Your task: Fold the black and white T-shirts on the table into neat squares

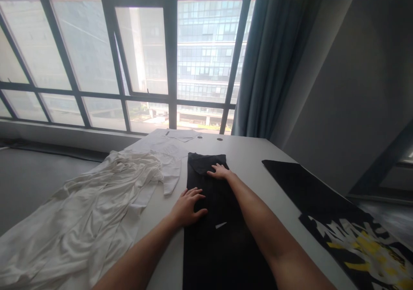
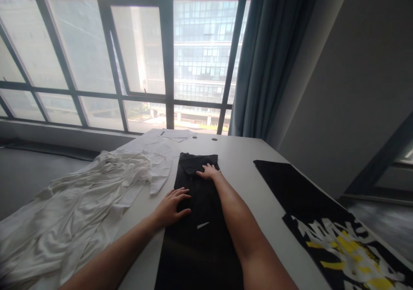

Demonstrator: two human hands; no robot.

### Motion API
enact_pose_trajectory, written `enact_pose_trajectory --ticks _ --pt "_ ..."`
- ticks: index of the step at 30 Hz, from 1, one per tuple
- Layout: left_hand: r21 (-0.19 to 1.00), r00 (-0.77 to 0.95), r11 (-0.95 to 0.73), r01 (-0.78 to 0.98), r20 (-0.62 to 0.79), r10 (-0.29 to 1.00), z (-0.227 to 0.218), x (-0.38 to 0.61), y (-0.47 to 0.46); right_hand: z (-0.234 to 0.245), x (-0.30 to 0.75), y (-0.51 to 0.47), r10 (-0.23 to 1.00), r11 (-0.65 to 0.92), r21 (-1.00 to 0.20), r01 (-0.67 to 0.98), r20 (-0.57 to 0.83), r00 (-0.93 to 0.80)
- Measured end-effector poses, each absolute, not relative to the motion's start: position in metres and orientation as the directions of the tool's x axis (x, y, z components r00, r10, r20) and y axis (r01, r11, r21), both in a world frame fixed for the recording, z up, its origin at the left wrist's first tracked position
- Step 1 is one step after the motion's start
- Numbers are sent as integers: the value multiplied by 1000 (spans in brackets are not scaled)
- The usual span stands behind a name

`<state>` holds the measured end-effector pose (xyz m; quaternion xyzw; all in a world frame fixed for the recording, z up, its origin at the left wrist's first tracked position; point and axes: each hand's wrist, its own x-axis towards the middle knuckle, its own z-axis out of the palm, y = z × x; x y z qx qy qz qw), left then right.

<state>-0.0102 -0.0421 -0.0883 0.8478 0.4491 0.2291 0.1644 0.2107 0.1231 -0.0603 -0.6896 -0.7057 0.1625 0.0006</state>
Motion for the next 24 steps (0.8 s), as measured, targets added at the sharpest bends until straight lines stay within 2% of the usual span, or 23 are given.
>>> enact_pose_trajectory --ticks 3,9,14,19,24 --pt "494 473 -532 688 250 845 -88 -11 -42 -76 211 130 980 -23 -223 975 -197 -22" --pt "500 467 -515 696 229 854 -88 -11 -41 -77 217 128 997 -82 -164 983 0 83" --pt "474 492 -508 719 170 854 -88 -11 -39 -64 224 87 996 -38 -134 990 -85 27" --pt "450 515 -519 727 143 845 -85 -9 -42 -74 235 42 977 24 -145 989 -206 -54" --pt "481 440 -514 710 268 857 -84 -7 -45 -91 239 50 991 10 -155 988 -128 -30"
